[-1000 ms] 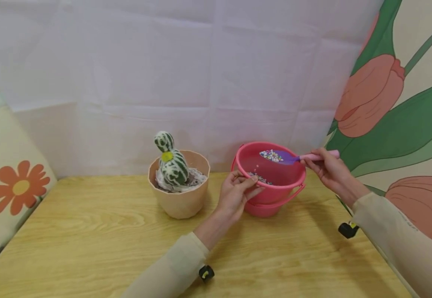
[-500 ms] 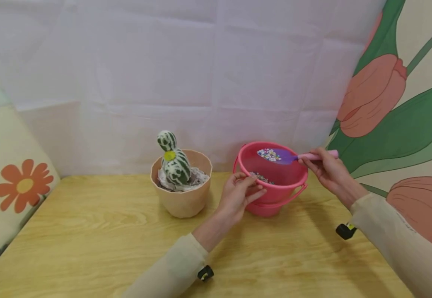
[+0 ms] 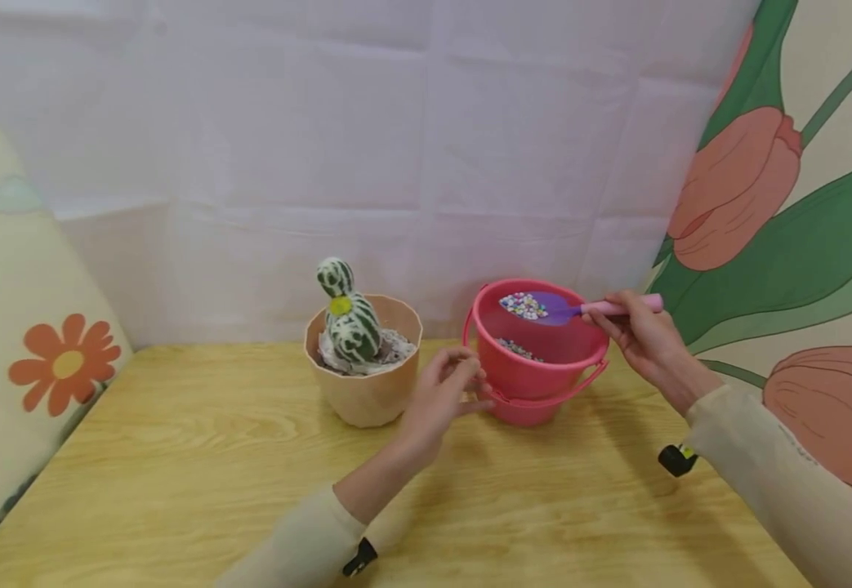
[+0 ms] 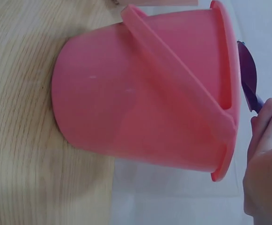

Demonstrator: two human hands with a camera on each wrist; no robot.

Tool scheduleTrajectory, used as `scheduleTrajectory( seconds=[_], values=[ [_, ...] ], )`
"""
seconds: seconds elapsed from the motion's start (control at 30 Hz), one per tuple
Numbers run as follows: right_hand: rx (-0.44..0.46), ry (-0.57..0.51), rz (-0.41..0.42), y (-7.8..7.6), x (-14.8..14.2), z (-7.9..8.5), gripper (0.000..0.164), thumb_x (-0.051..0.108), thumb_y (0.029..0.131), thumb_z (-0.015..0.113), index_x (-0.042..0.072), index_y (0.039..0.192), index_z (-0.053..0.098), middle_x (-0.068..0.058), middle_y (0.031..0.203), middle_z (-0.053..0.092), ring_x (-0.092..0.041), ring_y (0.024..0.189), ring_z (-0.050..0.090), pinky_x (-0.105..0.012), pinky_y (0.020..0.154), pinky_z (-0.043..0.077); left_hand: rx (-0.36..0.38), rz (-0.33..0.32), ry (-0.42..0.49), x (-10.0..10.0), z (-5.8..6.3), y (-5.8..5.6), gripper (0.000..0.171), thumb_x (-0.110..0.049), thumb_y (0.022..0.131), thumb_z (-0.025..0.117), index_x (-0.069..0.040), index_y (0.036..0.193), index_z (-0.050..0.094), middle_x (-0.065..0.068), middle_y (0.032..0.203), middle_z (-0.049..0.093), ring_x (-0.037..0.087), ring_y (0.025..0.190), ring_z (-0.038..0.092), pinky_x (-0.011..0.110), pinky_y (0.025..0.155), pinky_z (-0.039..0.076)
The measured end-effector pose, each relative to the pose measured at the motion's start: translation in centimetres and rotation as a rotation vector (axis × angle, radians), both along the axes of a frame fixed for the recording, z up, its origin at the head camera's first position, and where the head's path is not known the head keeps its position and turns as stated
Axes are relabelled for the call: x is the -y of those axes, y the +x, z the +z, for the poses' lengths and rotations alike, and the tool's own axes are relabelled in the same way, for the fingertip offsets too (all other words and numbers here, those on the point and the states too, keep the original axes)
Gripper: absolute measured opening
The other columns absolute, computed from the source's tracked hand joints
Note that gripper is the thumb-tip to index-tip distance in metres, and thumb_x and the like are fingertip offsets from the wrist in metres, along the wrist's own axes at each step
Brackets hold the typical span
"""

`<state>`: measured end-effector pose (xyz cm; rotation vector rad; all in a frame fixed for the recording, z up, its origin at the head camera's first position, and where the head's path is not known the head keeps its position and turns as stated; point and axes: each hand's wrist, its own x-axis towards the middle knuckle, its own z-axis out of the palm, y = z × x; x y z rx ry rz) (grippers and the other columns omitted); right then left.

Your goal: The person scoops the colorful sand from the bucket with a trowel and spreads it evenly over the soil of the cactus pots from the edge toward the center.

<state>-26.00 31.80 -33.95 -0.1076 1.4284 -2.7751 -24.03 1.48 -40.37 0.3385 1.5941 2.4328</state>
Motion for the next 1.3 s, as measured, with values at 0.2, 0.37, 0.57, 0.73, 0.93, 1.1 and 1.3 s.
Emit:
scheduleTrajectory(
  seconds=[0.2,0.37,0.57,0.73,0.93,1.1,1.3],
  values=[
    [-0.015,-0.002,0.024,-0.7,1.2,0.1,0.034,-0.003,0.107,0.042,-0.013,0.099,0.074,-0.03,0.095,0.07,-0.032,0.091,0.074,-0.029,0.089,0.055,-0.245,0.06,-0.147,3.1,-0.1,0.7,0.019,-0.014,0.1,0.063,-0.003,0.116,0.061,0.01,0.1,0.062,0.024,0.086,0.063,0.043,0.079,0.061],
    [-0.009,-0.017,0.039,-0.9,1.9,0.3,0.034,-0.003,0.107,0.042,-0.013,0.099,0.074,-0.029,0.096,0.071,-0.033,0.092,0.073,-0.031,0.09,0.055,-0.506,0.195,-0.279,5.6,-0.3,1.4,0.018,-0.016,0.102,0.063,-0.009,0.118,0.062,0.006,0.107,0.062,0.019,0.094,0.062,0.037,0.079,0.059],
    [0.009,0.002,0.007,-0.7,1.7,0.9,0.03,0.002,0.107,0.048,-0.011,0.102,0.074,-0.026,0.096,0.072,-0.031,0.092,0.074,-0.031,0.092,0.054,-0.805,0.387,-0.31,7.0,-0.6,1.1,0.021,-0.01,0.098,0.064,-0.006,0.119,0.06,0.003,0.104,0.064,0.017,0.096,0.062,0.035,0.079,0.059],
    [0.01,-0.021,0.023,-0.3,1.5,0.8,0.031,0.003,0.107,0.048,-0.012,0.102,0.074,-0.027,0.096,0.072,-0.033,0.091,0.073,-0.032,0.092,0.054,-0.97,0.494,-0.34,8.0,-1.0,0.0,0.023,-0.003,0.095,0.063,-0.004,0.118,0.059,0.007,0.106,0.062,0.02,0.097,0.061,0.032,0.084,0.056],
    [0.014,-0.017,0.054,-0.8,2.3,0.6,0.033,0.001,0.108,0.044,-0.012,0.101,0.074,-0.027,0.096,0.071,-0.032,0.092,0.073,-0.032,0.093,0.053,-0.996,0.608,-0.418,10.3,-1.5,-0.6,0.021,-0.004,0.096,0.062,-0.003,0.116,0.059,0.007,0.105,0.062,0.023,0.095,0.061,0.036,0.082,0.055],
    [0.029,0.0,-0.014,-1.0,2.9,1.1,0.029,0.003,0.106,0.051,-0.01,0.099,0.076,-0.025,0.095,0.073,-0.031,0.092,0.074,-0.033,0.094,0.053,-0.984,0.665,-0.442,11.8,-1.3,-1.5,0.02,-0.004,0.095,0.062,-0.001,0.115,0.059,0.008,0.104,0.061,0.024,0.094,0.061,0.037,0.082,0.055],
    [0.013,-0.024,-0.012,-1.4,3.5,1.7,0.03,0.001,0.106,0.048,-0.01,0.098,0.075,-0.026,0.096,0.072,-0.033,0.094,0.073,-0.033,0.097,0.051,-0.975,0.744,-0.45,13.2,-1.4,-3.3,0.02,-0.003,0.094,0.062,0.0,0.114,0.061,0.01,0.104,0.062,0.025,0.095,0.06,0.043,0.081,0.052]
  ],
)
